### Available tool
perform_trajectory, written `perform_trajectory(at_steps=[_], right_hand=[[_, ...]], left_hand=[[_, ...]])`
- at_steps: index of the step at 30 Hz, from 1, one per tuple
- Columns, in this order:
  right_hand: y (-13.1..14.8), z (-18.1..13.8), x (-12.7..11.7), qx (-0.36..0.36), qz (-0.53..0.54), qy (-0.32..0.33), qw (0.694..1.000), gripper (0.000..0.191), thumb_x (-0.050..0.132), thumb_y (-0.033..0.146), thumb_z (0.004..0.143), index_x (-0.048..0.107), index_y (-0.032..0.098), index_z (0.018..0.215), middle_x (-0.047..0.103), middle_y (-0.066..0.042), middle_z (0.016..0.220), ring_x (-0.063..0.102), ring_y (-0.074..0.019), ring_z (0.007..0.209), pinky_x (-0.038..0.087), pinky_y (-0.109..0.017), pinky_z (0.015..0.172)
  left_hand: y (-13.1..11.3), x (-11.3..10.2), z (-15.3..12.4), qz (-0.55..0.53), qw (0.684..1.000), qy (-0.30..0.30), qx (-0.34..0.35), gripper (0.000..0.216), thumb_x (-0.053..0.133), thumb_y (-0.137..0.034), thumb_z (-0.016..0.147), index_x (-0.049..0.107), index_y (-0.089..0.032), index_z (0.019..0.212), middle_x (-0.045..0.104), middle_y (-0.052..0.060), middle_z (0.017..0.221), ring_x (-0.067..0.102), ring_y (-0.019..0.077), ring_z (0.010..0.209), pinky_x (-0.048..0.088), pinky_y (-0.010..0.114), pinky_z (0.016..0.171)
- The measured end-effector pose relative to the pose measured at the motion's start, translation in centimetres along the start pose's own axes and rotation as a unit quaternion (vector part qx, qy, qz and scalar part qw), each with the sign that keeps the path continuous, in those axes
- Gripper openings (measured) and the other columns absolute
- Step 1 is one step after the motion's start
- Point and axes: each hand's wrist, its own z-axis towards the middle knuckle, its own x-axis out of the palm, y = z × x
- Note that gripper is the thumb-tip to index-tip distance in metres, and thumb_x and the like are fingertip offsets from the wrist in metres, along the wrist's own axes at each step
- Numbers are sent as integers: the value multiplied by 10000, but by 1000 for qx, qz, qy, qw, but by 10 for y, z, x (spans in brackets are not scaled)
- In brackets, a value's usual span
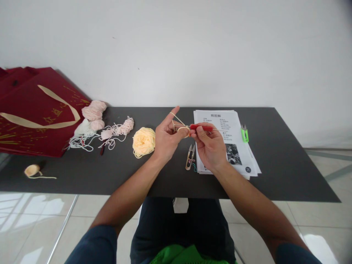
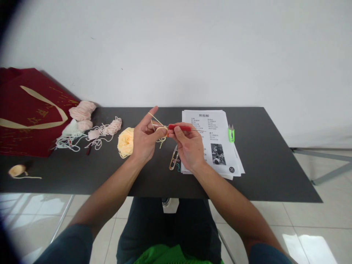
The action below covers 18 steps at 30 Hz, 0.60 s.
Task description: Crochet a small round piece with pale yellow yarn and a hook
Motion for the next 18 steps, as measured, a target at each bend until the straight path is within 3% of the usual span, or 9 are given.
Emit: perform_trajectory(at_steps=[8,13,18], right_hand=[[1,-2,4,-18,-3,-3,1000,152,845,325,853,731,262,931,818,28,938,754,-91,766,669,-232,797],[1,-4,6,-36,-30,-20,999,170,849,328,840,722,255,927,816,12,935,750,-117,756,661,-270,763],[1,-2,3,-63,-29,-23,997,190,856,327,833,704,263,928,804,20,925,732,-115,740,631,-260,701]], left_hand=[[-2,0,-1,13,1000,-6,15,543,804,-159,754,700,-225,1282,697,-32,810,615,88,681,491,223,638],[-4,1,-3,23,999,-24,17,525,778,-108,712,710,-222,1220,630,-43,777,549,79,626,426,217,560],[-5,2,-3,28,999,-25,22,521,784,-124,719,690,-216,1224,654,-39,779,572,93,647,443,231,592]])
